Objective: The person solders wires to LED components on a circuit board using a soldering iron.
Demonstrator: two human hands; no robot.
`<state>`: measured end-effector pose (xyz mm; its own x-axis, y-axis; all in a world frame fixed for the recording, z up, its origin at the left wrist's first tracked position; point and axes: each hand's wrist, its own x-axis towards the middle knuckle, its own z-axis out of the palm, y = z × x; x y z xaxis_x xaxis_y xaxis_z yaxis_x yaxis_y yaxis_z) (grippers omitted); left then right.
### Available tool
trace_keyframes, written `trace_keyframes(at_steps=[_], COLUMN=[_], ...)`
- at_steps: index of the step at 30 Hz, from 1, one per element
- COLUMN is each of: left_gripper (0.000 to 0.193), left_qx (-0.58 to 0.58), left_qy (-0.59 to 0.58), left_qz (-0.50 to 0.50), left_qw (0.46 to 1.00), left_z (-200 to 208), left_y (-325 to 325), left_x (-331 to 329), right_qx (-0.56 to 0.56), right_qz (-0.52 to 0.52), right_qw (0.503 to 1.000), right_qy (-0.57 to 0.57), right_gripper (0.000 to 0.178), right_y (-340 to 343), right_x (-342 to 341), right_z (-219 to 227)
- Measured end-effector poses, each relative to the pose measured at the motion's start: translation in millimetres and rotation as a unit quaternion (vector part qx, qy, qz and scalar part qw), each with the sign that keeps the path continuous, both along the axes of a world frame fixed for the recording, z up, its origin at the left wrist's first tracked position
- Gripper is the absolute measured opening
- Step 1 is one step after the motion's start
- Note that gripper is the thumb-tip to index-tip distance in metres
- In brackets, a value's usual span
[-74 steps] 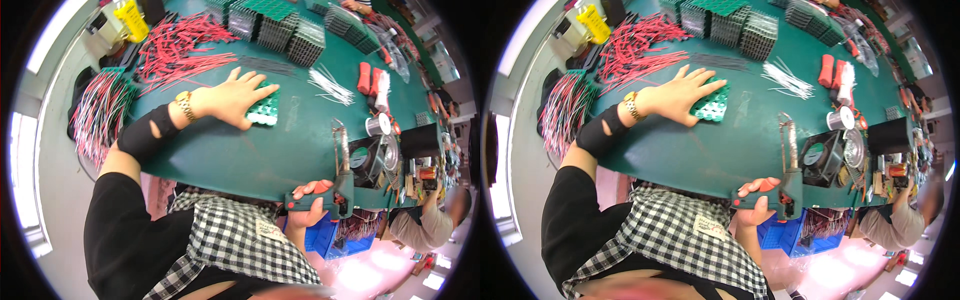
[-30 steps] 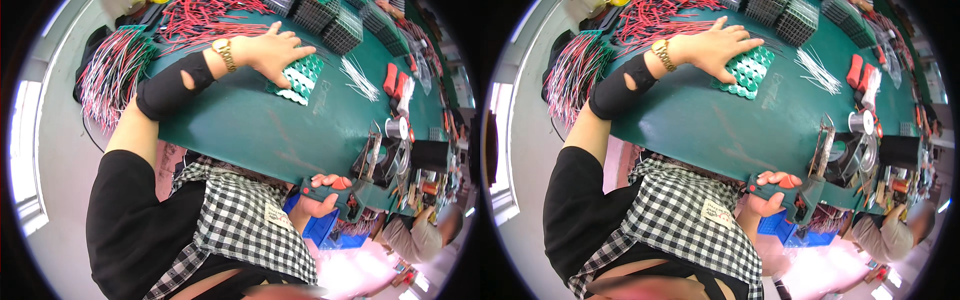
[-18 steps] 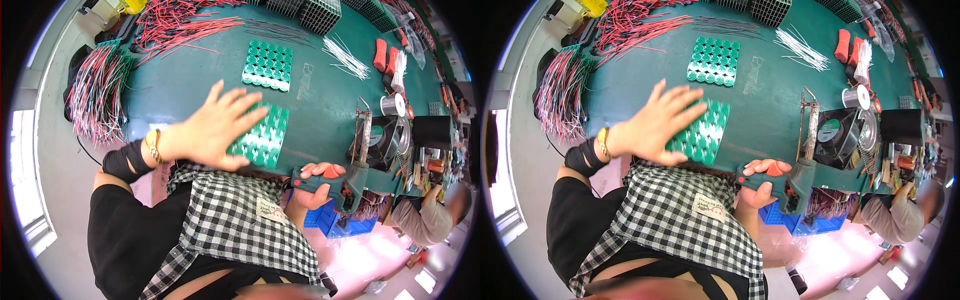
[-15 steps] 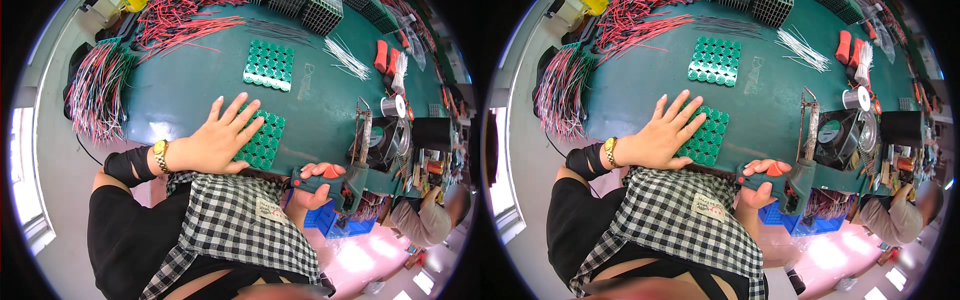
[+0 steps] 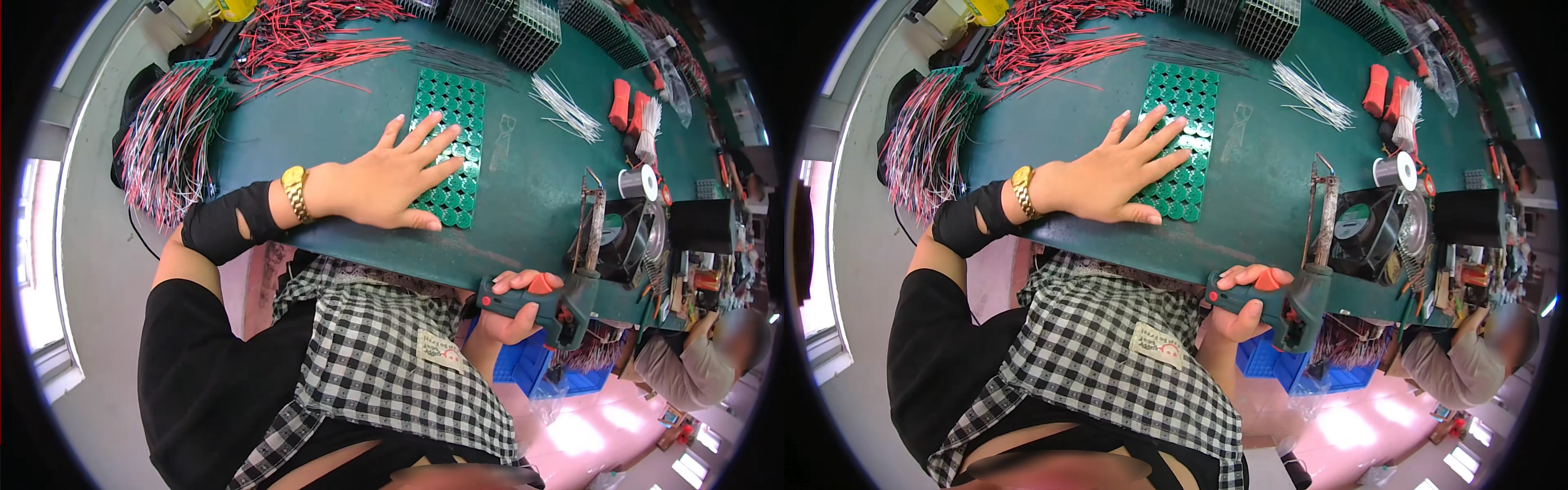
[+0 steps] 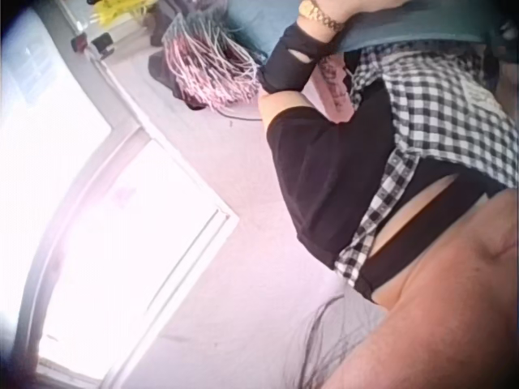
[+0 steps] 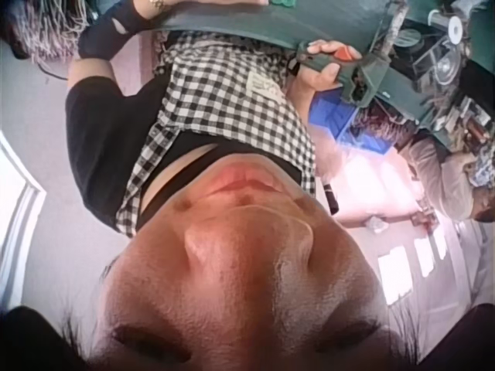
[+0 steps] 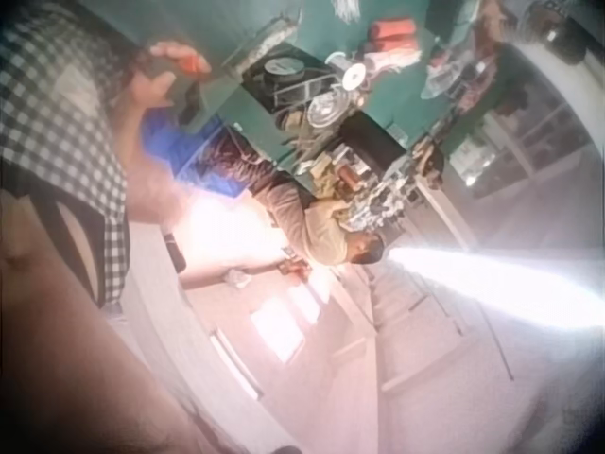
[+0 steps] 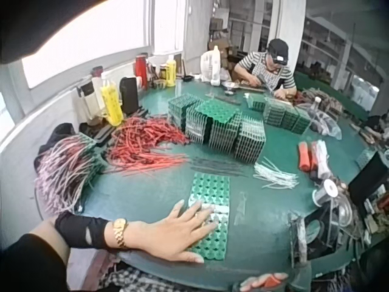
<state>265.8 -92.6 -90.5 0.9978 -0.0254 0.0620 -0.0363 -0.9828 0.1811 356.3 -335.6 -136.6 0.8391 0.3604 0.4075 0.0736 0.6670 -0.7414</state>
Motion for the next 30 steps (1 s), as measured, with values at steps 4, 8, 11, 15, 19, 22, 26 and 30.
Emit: trace_keyframes(at_steps=[4, 8, 11, 15, 19, 22, 26, 30], left_gripper=[0.075, 0.081, 0.086, 0.083, 0.082, 0.076, 0.051, 0.035], left_qx=[-0.051, 0.000, -0.001, -0.003, -0.025, -0.024, 0.028, 0.046], left_qy=[-0.062, -0.046, -0.042, -0.088, -0.086, -0.087, -0.149, -0.021], left_qz=[0.020, 0.022, 0.009, 0.012, 0.000, 0.011, 0.114, 0.369], left_qw=[0.997, 0.999, 0.999, 0.996, 0.996, 0.996, 0.982, 0.928], left_z=[1.3, -13.0, -7.5, -15.7, -15.6, -13.7, -0.3, 9.1], left_y=[22.0, 43.5, 40.1, 31.6, 8.6, 2.4, 38.5, 140.6], left_x=[29.5, 53.0, 48.0, 44.9, 40.4, 34.9, 39.9, 59.9], right_qx=[0.002, -0.007, -0.005, -0.015, -0.039, -0.034, -0.027, -0.026], right_qz=[0.004, -0.003, -0.007, -0.012, -0.024, -0.025, -0.034, -0.019], right_qw=[1.000, 1.000, 1.000, 1.000, 0.999, 0.999, 0.999, 0.999], right_qy=[0.000, -0.009, -0.006, 0.003, -0.005, -0.005, -0.004, 0.004], right_gripper=[0.047, 0.046, 0.046, 0.047, 0.047, 0.046, 0.045, 0.046], right_y=[0.9, 1.2, 1.6, 1.1, 1.6, 2.9, 3.5, 0.1], right_x=[-1.1, -1.1, -1.0, -3.2, -1.7, -1.6, -1.1, -2.1], right_z=[2.0, 2.4, 1.0, 2.2, 1.4, 2.4, 2.7, 1.3])
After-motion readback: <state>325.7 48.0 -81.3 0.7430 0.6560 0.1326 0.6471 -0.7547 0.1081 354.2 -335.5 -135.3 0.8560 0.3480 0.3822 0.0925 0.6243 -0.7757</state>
